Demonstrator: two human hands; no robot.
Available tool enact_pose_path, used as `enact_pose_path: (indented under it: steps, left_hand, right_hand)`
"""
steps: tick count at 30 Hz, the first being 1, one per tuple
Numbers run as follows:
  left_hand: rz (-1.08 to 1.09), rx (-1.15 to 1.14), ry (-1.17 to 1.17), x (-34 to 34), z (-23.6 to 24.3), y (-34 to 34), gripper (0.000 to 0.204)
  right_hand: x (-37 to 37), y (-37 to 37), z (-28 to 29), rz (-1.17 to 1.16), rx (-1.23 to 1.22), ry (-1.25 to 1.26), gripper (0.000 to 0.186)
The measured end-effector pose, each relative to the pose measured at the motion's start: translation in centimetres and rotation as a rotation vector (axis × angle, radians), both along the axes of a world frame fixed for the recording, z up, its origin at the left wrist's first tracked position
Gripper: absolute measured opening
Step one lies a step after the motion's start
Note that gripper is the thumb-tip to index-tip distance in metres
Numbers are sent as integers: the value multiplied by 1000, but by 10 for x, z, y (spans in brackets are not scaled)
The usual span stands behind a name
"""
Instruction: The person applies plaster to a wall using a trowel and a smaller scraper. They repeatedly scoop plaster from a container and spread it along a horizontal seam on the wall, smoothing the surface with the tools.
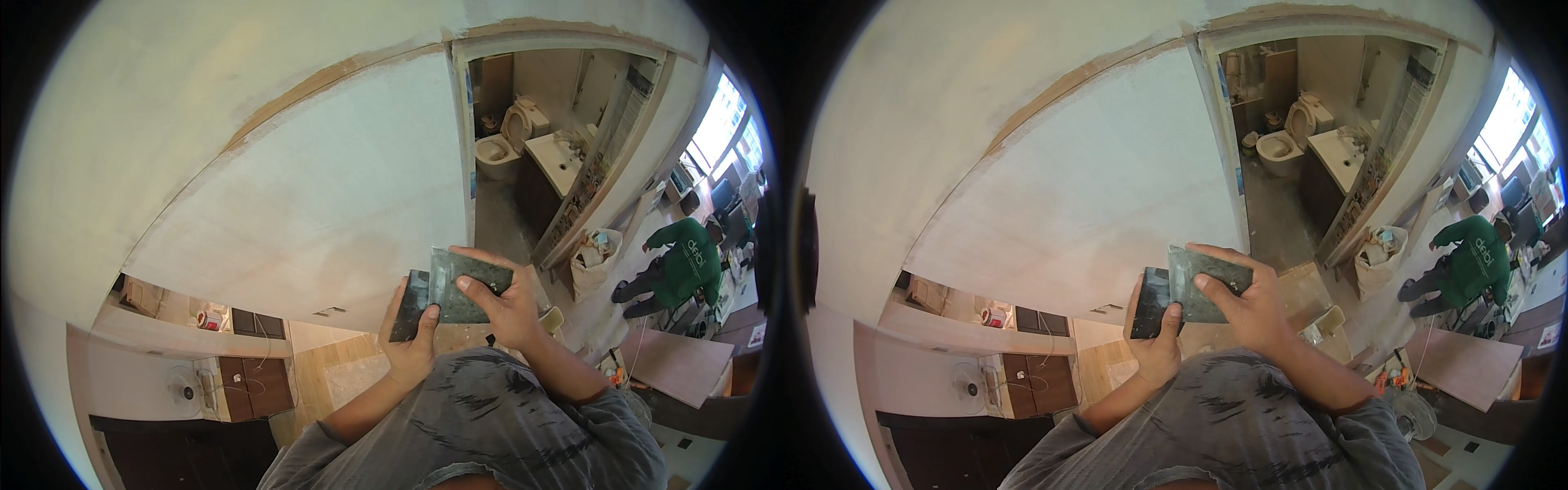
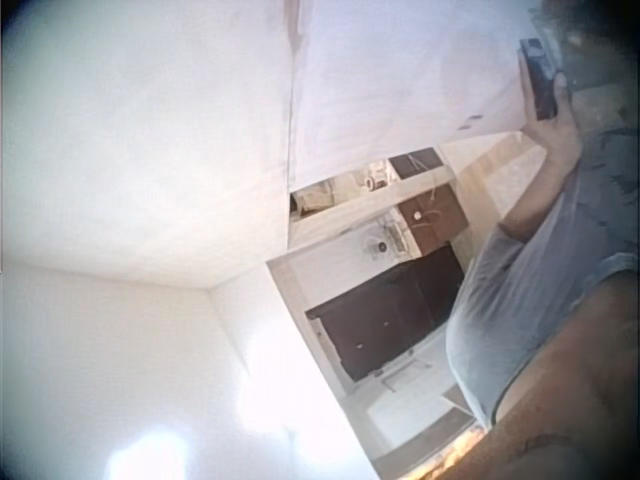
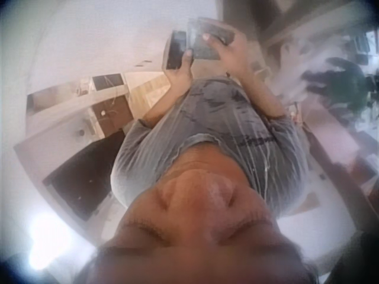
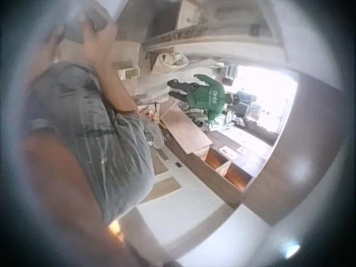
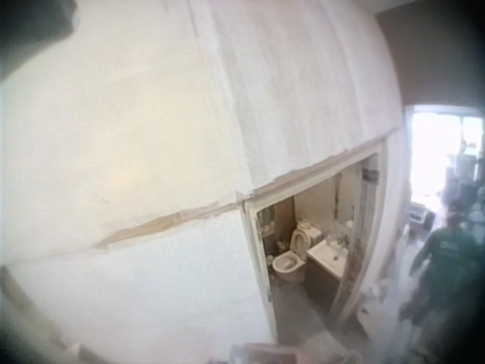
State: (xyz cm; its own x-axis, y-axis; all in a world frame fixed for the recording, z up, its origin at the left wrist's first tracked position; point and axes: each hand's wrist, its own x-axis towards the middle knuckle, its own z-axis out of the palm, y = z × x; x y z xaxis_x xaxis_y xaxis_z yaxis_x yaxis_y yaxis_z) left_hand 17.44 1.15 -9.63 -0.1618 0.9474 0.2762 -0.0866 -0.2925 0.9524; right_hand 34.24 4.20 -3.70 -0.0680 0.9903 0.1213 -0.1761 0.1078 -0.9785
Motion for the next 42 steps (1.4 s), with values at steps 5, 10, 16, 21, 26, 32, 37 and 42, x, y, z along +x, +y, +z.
enact_pose_path:
  steps: [5, 10, 16, 21, 26, 32, 37, 42]
  left_hand:
    - [-117, -41, 38, -6, 9, 3, 54]
    - [-256, -121, 112, -16, 20, 8, 54]
    - [-375, -256, 132, -31, 18, 14, 50]
    - [11, -67, -154, 1, 16, 1, 45]
    - [-170, -95, 12, -21, 16, 6, 45]
    - [-225, -138, -6, -25, 22, 10, 46]
    - [-54, -44, -78, -12, 15, 5, 45]
    - [-196, -74, 66, -28, 20, 10, 43]
  right_hand:
    - [4, 0, 15, 62, 55, -112, 33]
    - [10, -1, 13, 103, 106, -158, 32]
    - [15, -3, 20, 213, 82, -273, 33]
    - [-10, -9, 11, -60, -22, 41, 32]
    - [-4, -7, 15, 25, 60, -62, 32]
    - [-2, -5, 17, 40, 60, -108, 33]
    - [-14, -9, 13, -83, 20, 58, 32]
    - [-2, -6, 19, 54, 75, -118, 33]
